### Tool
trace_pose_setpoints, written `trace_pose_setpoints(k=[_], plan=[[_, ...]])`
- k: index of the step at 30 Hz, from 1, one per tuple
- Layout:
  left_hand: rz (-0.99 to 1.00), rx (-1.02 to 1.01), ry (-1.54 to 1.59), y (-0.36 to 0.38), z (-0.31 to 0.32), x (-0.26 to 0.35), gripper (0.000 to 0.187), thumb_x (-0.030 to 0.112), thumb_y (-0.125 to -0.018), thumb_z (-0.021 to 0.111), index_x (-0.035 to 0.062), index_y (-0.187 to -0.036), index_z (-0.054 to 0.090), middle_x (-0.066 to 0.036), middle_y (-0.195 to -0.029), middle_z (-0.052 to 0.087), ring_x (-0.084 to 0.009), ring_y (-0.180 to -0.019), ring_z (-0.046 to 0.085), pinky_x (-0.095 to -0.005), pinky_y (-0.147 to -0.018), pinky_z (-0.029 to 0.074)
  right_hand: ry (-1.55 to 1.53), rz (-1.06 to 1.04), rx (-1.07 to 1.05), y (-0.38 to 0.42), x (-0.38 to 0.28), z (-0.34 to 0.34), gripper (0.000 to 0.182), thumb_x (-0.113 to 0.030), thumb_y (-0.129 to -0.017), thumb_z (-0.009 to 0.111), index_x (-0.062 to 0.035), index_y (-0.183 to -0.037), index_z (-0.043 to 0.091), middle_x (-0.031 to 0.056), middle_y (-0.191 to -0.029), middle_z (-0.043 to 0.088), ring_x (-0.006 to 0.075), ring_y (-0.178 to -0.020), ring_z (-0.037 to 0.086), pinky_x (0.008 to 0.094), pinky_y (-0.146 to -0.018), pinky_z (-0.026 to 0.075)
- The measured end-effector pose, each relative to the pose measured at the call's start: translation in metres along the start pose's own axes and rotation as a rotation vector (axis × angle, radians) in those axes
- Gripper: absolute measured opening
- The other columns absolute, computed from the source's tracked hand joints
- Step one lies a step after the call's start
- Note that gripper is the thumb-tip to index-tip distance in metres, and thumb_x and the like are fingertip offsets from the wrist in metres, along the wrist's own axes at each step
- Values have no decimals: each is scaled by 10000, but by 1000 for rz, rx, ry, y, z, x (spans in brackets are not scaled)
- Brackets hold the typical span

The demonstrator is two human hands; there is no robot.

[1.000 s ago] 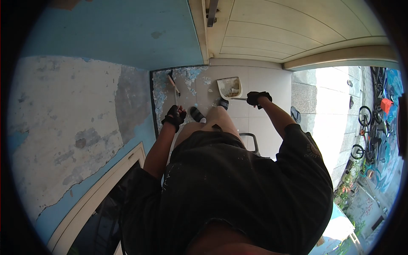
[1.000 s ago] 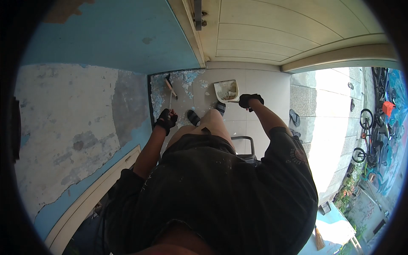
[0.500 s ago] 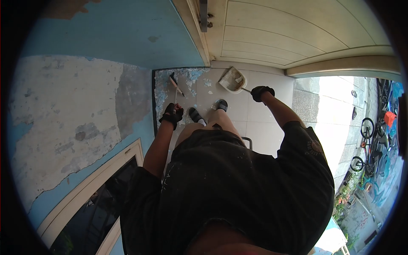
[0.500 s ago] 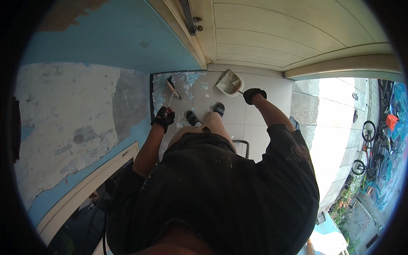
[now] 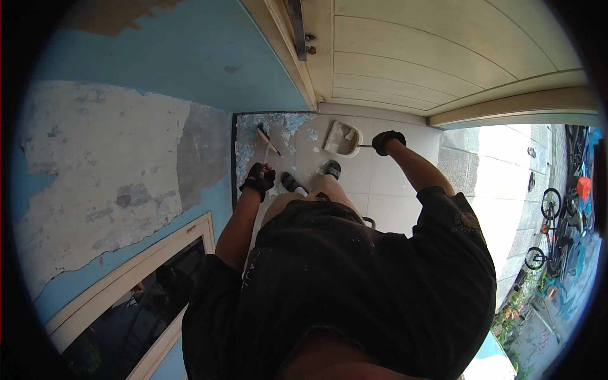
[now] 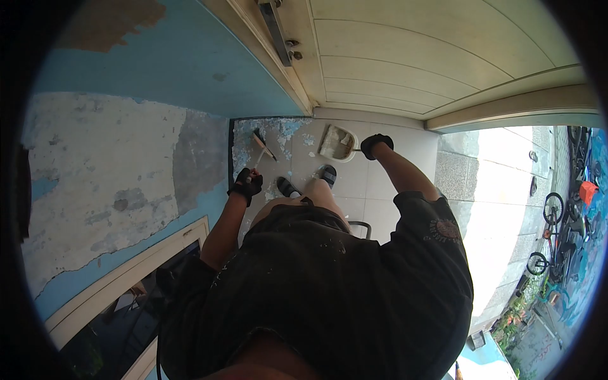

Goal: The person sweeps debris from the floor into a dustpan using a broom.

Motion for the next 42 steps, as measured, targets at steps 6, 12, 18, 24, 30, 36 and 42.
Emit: trace_pose_setpoints(k=[6, 12, 18, 24, 30, 36, 42], plan=[[50, 34, 20, 6, 2, 1, 104, 52, -757, 574, 91, -853, 567, -26, -763, 576, -124, -620, 557, -283, -581, 516, -71, 5, 28, -14, -27, 1, 269, -91, -794, 567, -93, -1037, 685, 100, -1106, 658, 286, -1006, 638, 417, -787, 529], [144, -66, -22, -4, 4, 16, 95, 5, -735, 562, 80, -783, 531, -28, -713, 522, -120, -570, 502, -256, -538, 472, -60, -23, 102, 10, -28, -8, 246, -28, -769, 613, -36, -1004, 685, 118, -997, 687, 272, -924, 665, 421, -720, 546], [5, 0, 101, 6, 8, 3, 91, -5, -732, 547, 76, -723, 505, -35, -681, 498, -123, -552, 478, -248, -528, 461, 123, -120, 171, -35, -29, 16, 264, -85, -750, 614, -68, -1004, 685, 118, -1037, 673, 290, -953, 657, 394, -767, 544], [1, -23, 118, 7, 15, -4, 100, -10, -718, 564, 74, -694, 515, -41, -670, 508, -114, -537, 481, -255, -552, 481, 15, -144, 198, -15, -27, 3, 239, -117, -783, 569, -54, -977, 693, 146, -989, 680, 284, -908, 672, 413, -734, 538], [14, -57, 36, -6, 15, 2, 100, 25, -726, 581, 72, -671, 511, -29, -629, 504, -99, -485, 464, -277, -608, 507, -205, -55, 89, -22, -14, 9, 326, -242, -815, 526, -86, -1089, 611, 139, -1102, 630, 307, -1011, 617, 435, -844, 506], [37, 15, 49, 4, 24, -6, 90, 58, -742, 590, 70, -699, 513, -22, -606, 508, -103, -476, 472, -311, -639, 517, -294, -95, 474, -3, -15, -24, 359, -321, -798, 569, -86, -1065, 615, 155, -1058, 636, 307, -1018, 608, 444, -858, 473], [40, 45, 84, 30, 40, -3, 119, 107, -790, 573, 81, -699, 500, -12, -603, 520, -121, -471, 473, -325, -642, 517, -348, -71, 803, 32, -28, -55, 485, -403, -733, 655, -91, -1099, 590, 184, -1092, 597, 349, -1081, 553, 470, -859, 452]])
Point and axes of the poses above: each hand's wrist, its own y-axis away from the middle knuckle, its own z-axis out of the palm, x = y × z, the point moved 8 cm from there along -y, towards the middle knuckle
